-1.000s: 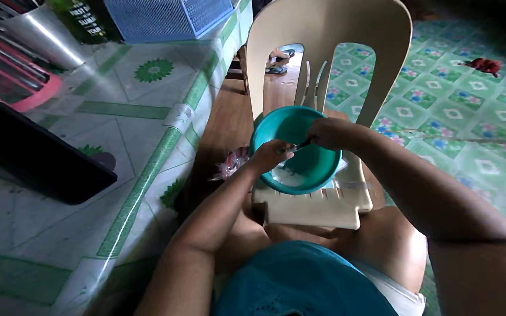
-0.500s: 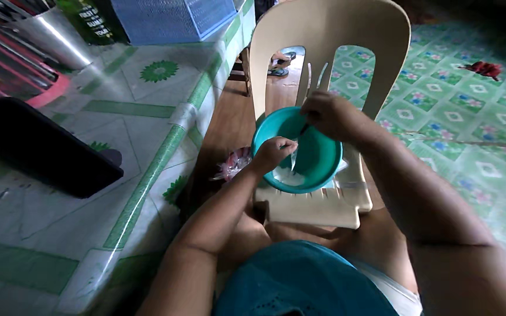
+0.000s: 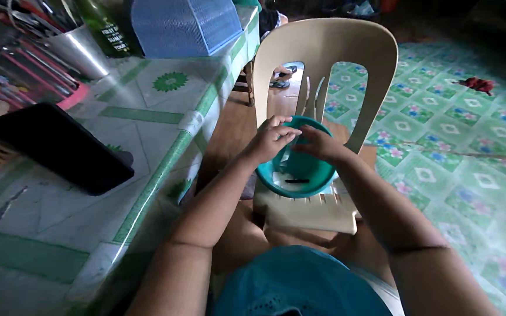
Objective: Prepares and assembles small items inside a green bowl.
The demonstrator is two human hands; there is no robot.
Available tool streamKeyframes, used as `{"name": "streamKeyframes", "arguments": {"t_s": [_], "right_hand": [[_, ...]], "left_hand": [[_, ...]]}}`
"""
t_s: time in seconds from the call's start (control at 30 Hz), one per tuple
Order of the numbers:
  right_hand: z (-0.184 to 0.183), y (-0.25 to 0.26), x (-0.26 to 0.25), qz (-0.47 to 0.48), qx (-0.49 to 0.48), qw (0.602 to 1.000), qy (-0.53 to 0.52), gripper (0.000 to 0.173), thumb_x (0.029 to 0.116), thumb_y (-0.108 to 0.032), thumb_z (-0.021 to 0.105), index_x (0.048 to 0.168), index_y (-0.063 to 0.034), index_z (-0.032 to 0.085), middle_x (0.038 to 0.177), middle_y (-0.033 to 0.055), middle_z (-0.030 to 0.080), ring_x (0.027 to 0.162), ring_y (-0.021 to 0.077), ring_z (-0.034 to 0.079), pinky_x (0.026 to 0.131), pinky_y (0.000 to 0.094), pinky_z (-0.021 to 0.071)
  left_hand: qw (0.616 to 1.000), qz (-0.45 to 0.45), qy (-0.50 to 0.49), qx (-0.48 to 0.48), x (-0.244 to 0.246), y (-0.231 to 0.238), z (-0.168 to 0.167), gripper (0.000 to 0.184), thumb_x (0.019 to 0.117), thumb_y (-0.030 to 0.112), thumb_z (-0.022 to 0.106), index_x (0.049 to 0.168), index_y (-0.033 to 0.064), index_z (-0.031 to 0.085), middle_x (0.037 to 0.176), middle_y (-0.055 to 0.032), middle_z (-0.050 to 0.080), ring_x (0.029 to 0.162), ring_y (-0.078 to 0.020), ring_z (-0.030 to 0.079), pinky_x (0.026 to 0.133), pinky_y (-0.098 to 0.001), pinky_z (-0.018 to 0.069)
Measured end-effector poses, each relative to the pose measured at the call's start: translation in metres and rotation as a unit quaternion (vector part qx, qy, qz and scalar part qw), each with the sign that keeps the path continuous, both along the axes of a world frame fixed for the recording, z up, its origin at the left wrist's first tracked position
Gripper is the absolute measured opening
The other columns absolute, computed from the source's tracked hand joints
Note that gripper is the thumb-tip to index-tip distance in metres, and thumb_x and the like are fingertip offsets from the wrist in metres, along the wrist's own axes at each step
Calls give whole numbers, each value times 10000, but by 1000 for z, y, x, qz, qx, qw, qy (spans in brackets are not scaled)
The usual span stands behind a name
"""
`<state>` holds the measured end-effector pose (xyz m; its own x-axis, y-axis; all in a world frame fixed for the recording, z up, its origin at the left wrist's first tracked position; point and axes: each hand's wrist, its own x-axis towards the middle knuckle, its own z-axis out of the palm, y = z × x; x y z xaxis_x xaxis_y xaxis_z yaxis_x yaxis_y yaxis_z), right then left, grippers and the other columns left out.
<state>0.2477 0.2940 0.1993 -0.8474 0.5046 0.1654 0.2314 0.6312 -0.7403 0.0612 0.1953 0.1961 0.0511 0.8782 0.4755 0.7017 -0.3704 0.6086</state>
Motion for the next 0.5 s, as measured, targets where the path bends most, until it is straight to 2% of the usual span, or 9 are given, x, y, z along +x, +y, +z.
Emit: {"name": "streamKeyframes", "arguments": {"t_s": [0.03, 0.1, 0.17, 0.2, 0.23, 0.3, 0.37, 0.43, 0.5], "right_hand": [[10, -6, -6, -21, -13, 999, 29, 244, 970, -160, 700, 1130, 22, 681, 1056, 130, 700, 965, 180, 664, 894, 403, 545], [29, -13, -11, -39, -10, 998, 46, 173, 1002, -145, 659, 1056, 16, 697, 983, 99, 702, 898, 125, 656, 867, 351, 548], [42, -17, -9, -45, 59, 995, 68, 185, 1009, -157, 649, 1041, 14, 711, 1046, 122, 685, 993, 183, 649, 928, 397, 531], [45, -17, -6, -55, 116, 987, 97, 198, 1002, -162, 651, 1026, 21, 724, 1082, 152, 689, 1061, 249, 645, 972, 458, 511], [44, -15, -5, -67, 176, 973, 135, 201, 985, -168, 656, 1004, 14, 740, 1089, 165, 701, 1093, 302, 648, 982, 518, 501], [41, -11, -5, -68, 196, 969, 134, 205, 978, -166, 656, 1004, 19, 740, 1096, 183, 694, 1106, 343, 632, 972, 574, 480], [42, -12, -4, -49, 127, 989, 54, 221, 1016, -181, 628, 1043, 21, 713, 1129, 166, 671, 1085, 278, 635, 970, 484, 508], [50, -13, -3, -41, 102, 993, 41, 223, 1020, -167, 626, 1052, 36, 713, 1147, 176, 673, 1104, 276, 635, 985, 464, 507], [55, -15, -1, -30, 119, 991, 50, 220, 1020, -167, 623, 1037, 33, 712, 1108, 173, 672, 1070, 273, 642, 963, 466, 515]], "left_hand": [[999, -1, -35, 13, 3, -1, 2, 265, 1039, 213, 572, 1185, 96, 760, 1397, -147, 594, 1309, -248, 542, 1109, -437, 433], [991, -24, -131, 13, 5, -5, 4, 364, 1055, 187, 538, 1369, 25, 627, 1422, -138, 579, 1308, -194, 552, 1100, -362, 459], [978, -52, -201, -31, 0, -8, -5, 633, 1021, 211, 580, 1573, 24, 333, 1476, -141, 526, 1304, -177, 559, 1077, -343, 485], [977, -48, -201, -59, -4, -8, -11, 743, 981, 201, 637, 1600, 34, 261, 1477, -142, 527, 1294, -184, 561, 1056, -351, 491], [979, -35, -177, -99, -9, -7, -17, 807, 947, 217, 681, 1610, 56, 251, 1487, -122, 530, 1308, -186, 549, 1054, -366, 487], [975, -16, -122, -185, -12, -10, -30, 797, 920, 200, 745, 1593, 106, 329, 1489, -80, 545, 1333, -195, 537, 1074, -409, 472], [966, 0, -77, -246, -5, -14, -43, 747, 913, 212, 780, 1560, 128, 415, 1455, -73, 580, 1327, -215, 544, 1098, -452, 450], [962, 4, -78, -261, 1, -11, -57, 551, 949, 250, 734, 1440, 71, 561, 1399, -121, 609, 1309, -243, 562, 1118, -473, 441], [963, 14, -70, -259, 8, -9, -70, 355, 1017, 280, 645, 1264, 30, 694, 1336, -133, 647, 1254, -227, 601, 1095, -439, 457]]}}
